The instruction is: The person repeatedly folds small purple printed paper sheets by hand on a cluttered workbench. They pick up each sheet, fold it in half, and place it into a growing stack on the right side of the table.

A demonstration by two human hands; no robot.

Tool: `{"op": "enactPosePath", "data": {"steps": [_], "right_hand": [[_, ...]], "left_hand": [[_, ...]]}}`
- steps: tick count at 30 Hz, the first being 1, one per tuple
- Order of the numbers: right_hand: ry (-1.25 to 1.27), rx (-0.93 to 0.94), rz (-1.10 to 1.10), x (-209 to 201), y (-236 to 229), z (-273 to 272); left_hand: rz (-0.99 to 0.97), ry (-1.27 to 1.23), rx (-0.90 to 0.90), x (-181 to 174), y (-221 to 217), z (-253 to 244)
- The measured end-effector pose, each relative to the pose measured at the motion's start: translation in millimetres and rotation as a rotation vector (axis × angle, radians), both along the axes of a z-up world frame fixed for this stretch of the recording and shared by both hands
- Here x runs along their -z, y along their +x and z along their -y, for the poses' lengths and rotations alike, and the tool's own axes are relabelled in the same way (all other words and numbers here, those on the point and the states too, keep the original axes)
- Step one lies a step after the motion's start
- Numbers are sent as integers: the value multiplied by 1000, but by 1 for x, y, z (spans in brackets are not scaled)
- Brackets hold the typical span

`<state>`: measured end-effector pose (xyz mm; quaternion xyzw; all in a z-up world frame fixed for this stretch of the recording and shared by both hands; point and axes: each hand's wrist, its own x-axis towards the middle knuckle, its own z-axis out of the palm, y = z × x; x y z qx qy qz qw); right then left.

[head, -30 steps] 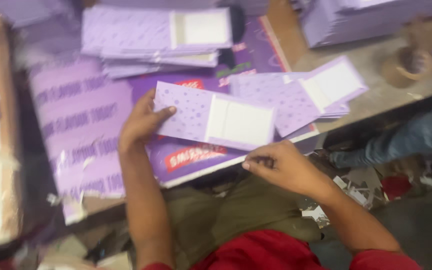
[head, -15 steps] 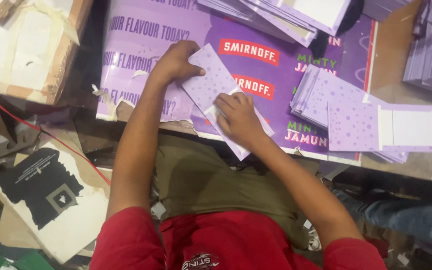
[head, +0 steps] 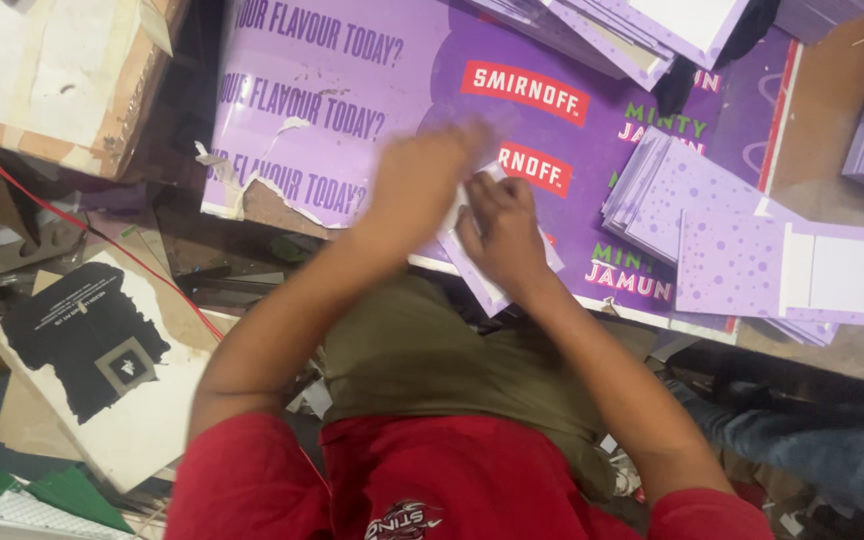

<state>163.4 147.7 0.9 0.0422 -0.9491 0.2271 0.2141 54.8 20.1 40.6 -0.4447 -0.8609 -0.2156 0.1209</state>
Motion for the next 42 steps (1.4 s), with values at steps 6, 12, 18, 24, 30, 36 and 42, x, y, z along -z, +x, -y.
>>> {"op": "enactPosePath", "data": {"steps": [6,12,18,24,30,36,42], "right_hand": [[-107,85,39,1,-1,6],[-90,81,92,1,-1,2],[-48,49,75,2,2,-1],[-12,139,65,-1,-2,7],[47,223,241,-9,-3,14],[134,-43,106,-15,-30,19],[158,-138,281,-19,-50,35]], "left_hand": [[661,142,-225,28,-96,47],[111,368,51,21,5,32],[-96,291,-58,22,5,37],[278,481,-270,42,-64,47],[187,443,-99,34,-17,57],[273,202,-286,36,-61,54],[295,155,-262,54,-75,56]]}}
